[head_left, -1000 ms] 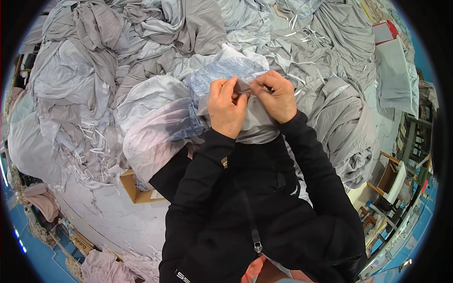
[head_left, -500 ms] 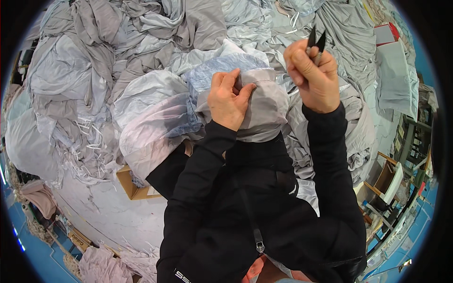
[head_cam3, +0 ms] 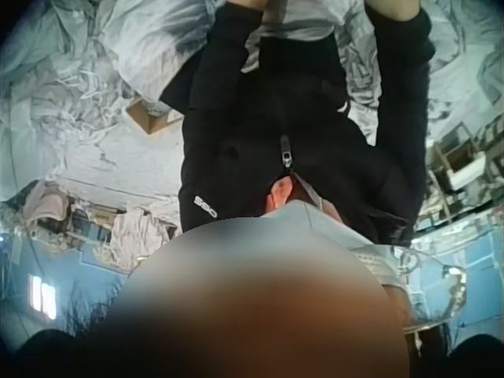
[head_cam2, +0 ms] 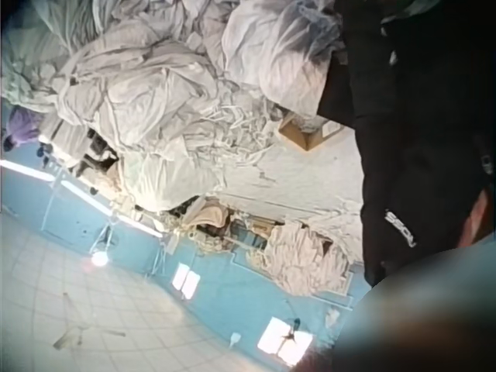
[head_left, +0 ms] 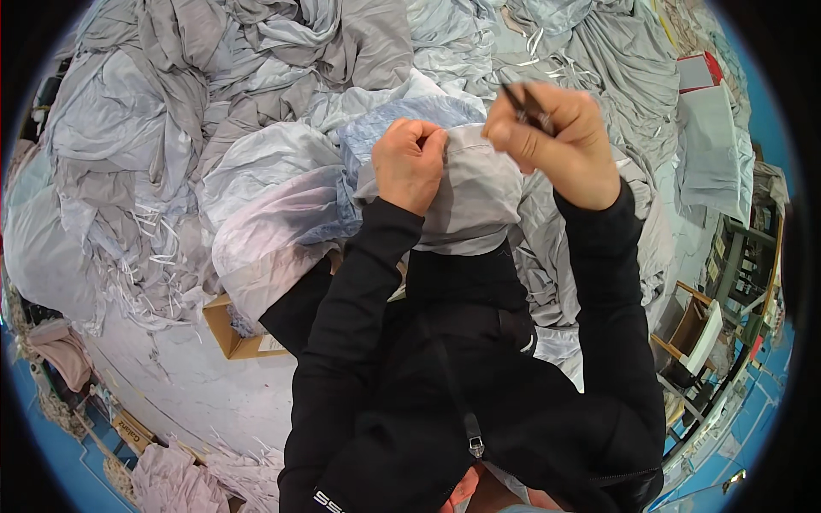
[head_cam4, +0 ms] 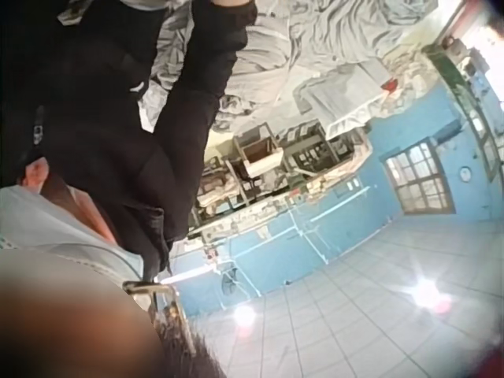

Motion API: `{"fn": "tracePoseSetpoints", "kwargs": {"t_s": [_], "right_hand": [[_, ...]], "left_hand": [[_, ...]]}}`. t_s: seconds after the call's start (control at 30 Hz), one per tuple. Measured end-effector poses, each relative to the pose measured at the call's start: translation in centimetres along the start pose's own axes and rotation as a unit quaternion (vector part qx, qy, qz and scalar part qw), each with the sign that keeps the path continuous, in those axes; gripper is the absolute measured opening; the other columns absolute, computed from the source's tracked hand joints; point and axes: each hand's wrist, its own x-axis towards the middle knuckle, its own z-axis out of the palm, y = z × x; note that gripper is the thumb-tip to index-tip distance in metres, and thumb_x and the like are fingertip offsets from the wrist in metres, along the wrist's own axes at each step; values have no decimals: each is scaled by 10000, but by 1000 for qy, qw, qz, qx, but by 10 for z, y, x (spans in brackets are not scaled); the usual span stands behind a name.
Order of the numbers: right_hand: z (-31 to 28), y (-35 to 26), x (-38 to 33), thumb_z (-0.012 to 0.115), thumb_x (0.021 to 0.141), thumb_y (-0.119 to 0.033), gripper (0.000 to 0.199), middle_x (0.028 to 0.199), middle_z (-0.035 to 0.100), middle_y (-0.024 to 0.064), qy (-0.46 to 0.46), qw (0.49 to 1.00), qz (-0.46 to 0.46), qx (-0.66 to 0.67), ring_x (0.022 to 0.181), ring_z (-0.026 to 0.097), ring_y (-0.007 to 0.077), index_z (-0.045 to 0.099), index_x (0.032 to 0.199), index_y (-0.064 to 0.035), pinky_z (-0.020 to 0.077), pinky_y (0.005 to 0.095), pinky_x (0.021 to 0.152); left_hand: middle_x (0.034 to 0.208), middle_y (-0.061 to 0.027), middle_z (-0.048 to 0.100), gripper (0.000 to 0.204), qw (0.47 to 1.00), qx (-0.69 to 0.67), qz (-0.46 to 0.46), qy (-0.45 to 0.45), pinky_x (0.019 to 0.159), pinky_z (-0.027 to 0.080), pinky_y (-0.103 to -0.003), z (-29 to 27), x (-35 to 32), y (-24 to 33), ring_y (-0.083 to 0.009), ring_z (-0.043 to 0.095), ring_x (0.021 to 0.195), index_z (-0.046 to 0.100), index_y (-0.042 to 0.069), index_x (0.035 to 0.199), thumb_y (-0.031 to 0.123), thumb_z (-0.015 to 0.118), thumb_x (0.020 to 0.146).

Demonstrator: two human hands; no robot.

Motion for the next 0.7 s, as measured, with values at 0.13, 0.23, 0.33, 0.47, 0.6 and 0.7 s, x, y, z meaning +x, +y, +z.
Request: {"fn": "tracePoseSetpoints", "kwargs": {"t_s": [0.13,0.23,0.33,0.47,0.6,0.7], "right_hand": [[13,29,-20,634,936,-154,158,740,585,-19,-31,993,115,10,591,480,25,668,939,1,346,184,514],[28,64,-36,620,951,-182,203,810,592,-30,34,993,112,-3,692,505,33,671,1025,0,407,198,595],[39,72,-42,631,939,-192,235,855,616,4,90,986,122,-73,713,555,91,663,1085,-10,454,236,657],[54,73,-37,697,848,-145,232,806,598,113,132,941,16,-313,693,610,239,666,1061,-57,468,299,619],[62,80,-35,733,798,-92,251,787,590,85,141,913,-42,-381,657,621,242,658,1033,-46,482,337,579],[66,84,-34,741,784,-70,272,792,592,78,147,897,-75,-410,645,619,245,656,1041,-51,486,344,567]], "left_hand": [[725,-55,631,122,965,-199,-168,-28,535,489,-259,-11,0,-2,-118,615,582,642,-6,803,91,665,875],[736,-43,628,124,933,-281,-221,-39,525,499,-239,-11,-4,1,-101,620,592,620,-5,841,85,617,926],[758,-46,631,124,932,-291,-214,-37,545,515,-236,-10,-10,-2,-101,628,620,607,-3,881,97,595,953],[771,-54,628,135,929,-312,-197,-6,555,514,-231,-4,-19,-7,-93,608,620,583,3,907,120,577,974],[746,-39,607,142,929,-321,-186,13,546,498,-225,2,-24,-6,-80,569,598,555,14,901,126,556,988],[694,-35,592,144,922,-345,-175,29,502,465,-217,4,-25,-8,-68,538,549,515,19,883,111,547,989]]}}
